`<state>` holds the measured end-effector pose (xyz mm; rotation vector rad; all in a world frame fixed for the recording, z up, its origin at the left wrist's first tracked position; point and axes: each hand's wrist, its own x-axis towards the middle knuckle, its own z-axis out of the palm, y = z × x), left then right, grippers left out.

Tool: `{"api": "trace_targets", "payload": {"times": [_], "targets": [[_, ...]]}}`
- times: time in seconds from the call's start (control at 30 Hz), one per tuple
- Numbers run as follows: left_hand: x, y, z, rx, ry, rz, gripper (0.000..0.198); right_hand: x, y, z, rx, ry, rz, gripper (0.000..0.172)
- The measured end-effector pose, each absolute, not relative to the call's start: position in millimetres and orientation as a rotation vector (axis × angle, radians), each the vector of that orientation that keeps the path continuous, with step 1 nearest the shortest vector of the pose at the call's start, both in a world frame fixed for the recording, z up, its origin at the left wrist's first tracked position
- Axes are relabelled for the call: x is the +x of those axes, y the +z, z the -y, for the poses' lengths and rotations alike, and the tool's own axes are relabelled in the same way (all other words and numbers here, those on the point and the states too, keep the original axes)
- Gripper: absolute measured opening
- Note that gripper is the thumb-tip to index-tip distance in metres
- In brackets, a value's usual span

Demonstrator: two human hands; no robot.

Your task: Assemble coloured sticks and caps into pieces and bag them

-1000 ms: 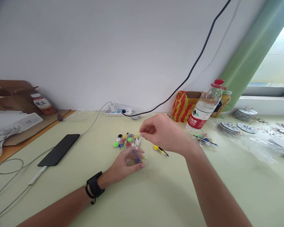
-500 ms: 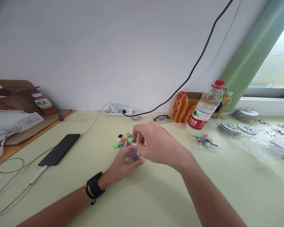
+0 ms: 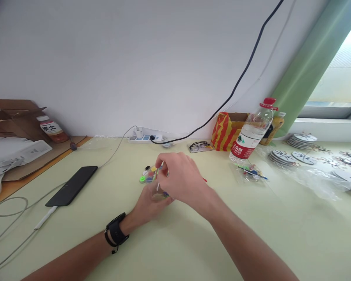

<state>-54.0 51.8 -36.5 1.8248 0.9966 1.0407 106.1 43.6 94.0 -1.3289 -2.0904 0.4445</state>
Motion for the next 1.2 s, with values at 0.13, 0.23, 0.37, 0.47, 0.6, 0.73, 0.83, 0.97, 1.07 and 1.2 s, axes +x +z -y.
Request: {"api": "trace_targets", "payload": {"times": [0.13,0.23,0.37,0.47,0.6,0.73,0.83,0.97,1.07,1.2], "targets": [[-54.1,-36.1,-51.4,1.819,1.034,-0.974,0.028,102.9,90.1,-44.2,-1.362,0.34,2.082,0.017],[-54.1,-35.9,-51.2,1.828,1.061,-0.954,0.026,101.8,92.4,-41.5,-1.28,0.558,2.133,0.015],[-53.3,-36.5,-51.1,1.836,1.046,-0.97,0.024,103.0,94.8,-39.3,-1.265,0.611,2.163,0.015],[-51.8,-36.2,-50.7,1.842,1.003,-0.976,0.025,103.8,92.7,-40.2,-1.279,0.585,2.234,0.016],[-50.0,-32.7,-50.6,1.825,1.04,-0.925,0.027,105.5,93.1,-39.9,-1.185,0.592,2.353,0.014],[-52.1,-31.6,-51.7,1.781,1.064,-0.962,0.032,114.1,106.6,-37.0,-1.099,0.543,2.361,0.02],[-55.2,-34.4,-51.8,1.76,1.029,-0.947,0.034,128.5,115.3,-37.5,-1.076,0.449,2.32,0.013],[-56.9,-38.5,-49.7,1.728,0.918,-0.833,0.055,150.7,108.4,-48.7,-1.088,0.438,2.534,0.016],[-56.0,-39.5,-48.3,1.679,0.86,-0.822,0.061,159.0,100.1,-60.2,-1.121,0.587,2.63,0.01],[-54.5,-36.8,-48.2,1.547,0.92,-0.796,0.06,157.1,104.2,-66.1,-1.064,0.453,2.41,0.015]]}}
